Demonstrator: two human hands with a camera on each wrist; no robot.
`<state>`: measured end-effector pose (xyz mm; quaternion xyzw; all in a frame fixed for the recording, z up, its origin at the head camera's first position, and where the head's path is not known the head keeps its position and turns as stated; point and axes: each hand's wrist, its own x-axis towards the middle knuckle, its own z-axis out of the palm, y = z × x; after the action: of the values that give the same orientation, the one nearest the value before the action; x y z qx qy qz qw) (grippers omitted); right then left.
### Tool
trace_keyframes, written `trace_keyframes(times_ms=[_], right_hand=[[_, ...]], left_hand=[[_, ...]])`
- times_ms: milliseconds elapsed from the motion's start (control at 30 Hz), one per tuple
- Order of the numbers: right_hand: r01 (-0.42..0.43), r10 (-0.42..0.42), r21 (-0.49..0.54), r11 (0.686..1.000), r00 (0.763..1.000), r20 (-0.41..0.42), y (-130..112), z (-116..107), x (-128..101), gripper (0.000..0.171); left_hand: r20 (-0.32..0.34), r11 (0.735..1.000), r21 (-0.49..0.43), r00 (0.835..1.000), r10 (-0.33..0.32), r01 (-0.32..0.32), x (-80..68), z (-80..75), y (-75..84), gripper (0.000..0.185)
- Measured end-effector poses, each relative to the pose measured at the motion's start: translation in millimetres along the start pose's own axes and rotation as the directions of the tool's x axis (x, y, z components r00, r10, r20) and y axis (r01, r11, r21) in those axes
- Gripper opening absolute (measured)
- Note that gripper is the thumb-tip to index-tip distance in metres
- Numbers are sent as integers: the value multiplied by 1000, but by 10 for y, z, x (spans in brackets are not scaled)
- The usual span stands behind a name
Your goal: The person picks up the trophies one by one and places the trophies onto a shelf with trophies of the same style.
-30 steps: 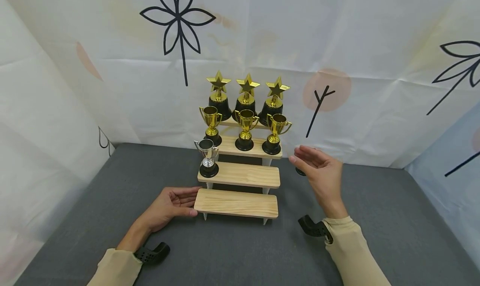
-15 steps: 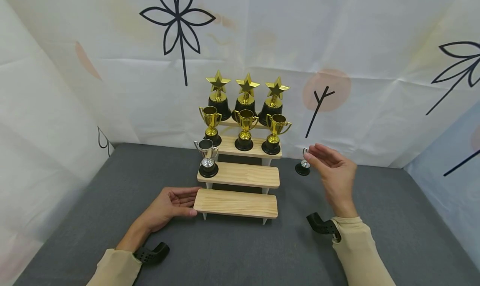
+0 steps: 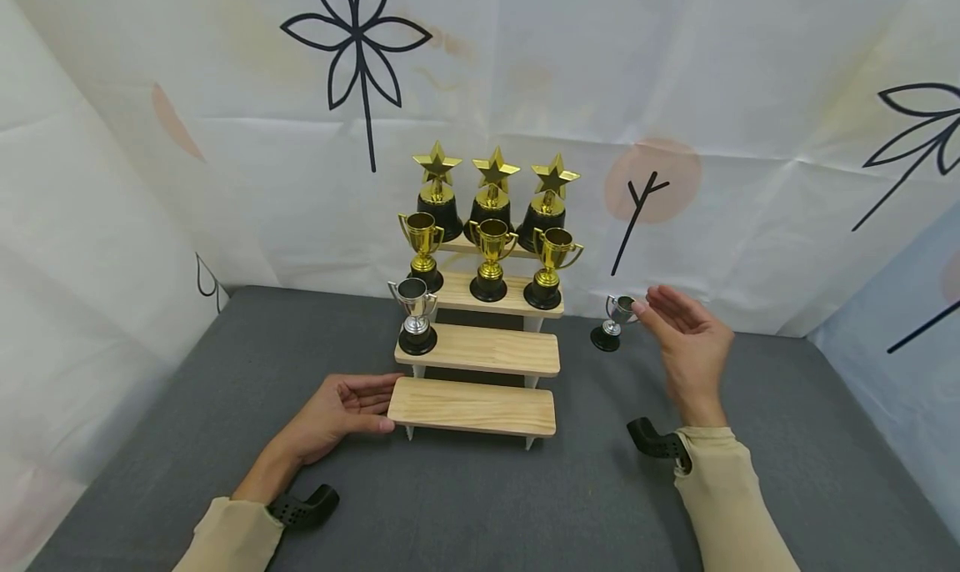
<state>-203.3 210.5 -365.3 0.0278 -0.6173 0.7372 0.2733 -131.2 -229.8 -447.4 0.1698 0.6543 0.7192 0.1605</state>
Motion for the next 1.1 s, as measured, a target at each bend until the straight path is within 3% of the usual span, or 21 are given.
trace_keyframes(times_ms=[533, 767, 900, 1100], right_hand=[[-34, 41, -256, 966, 999, 22, 274, -116, 128, 54], [-108, 135, -381, 918, 990, 44, 429, -158, 132, 54], [-146, 181, -412, 899, 982, 47, 509, -160, 117, 54], [-131, 172, -406, 905, 983, 65, 593, -150, 97, 52]], left_hand=[[-12, 1000, 0, 1000, -3, 3, 1, -7, -12, 76], [-8, 1000, 2, 1000, 5, -5, 4, -2, -19, 74], [-13, 1000, 6, 1000, -1, 1, 1, 1, -11, 74], [-17, 1000, 7, 1000, -9, 9, -1, 7, 2, 75]])
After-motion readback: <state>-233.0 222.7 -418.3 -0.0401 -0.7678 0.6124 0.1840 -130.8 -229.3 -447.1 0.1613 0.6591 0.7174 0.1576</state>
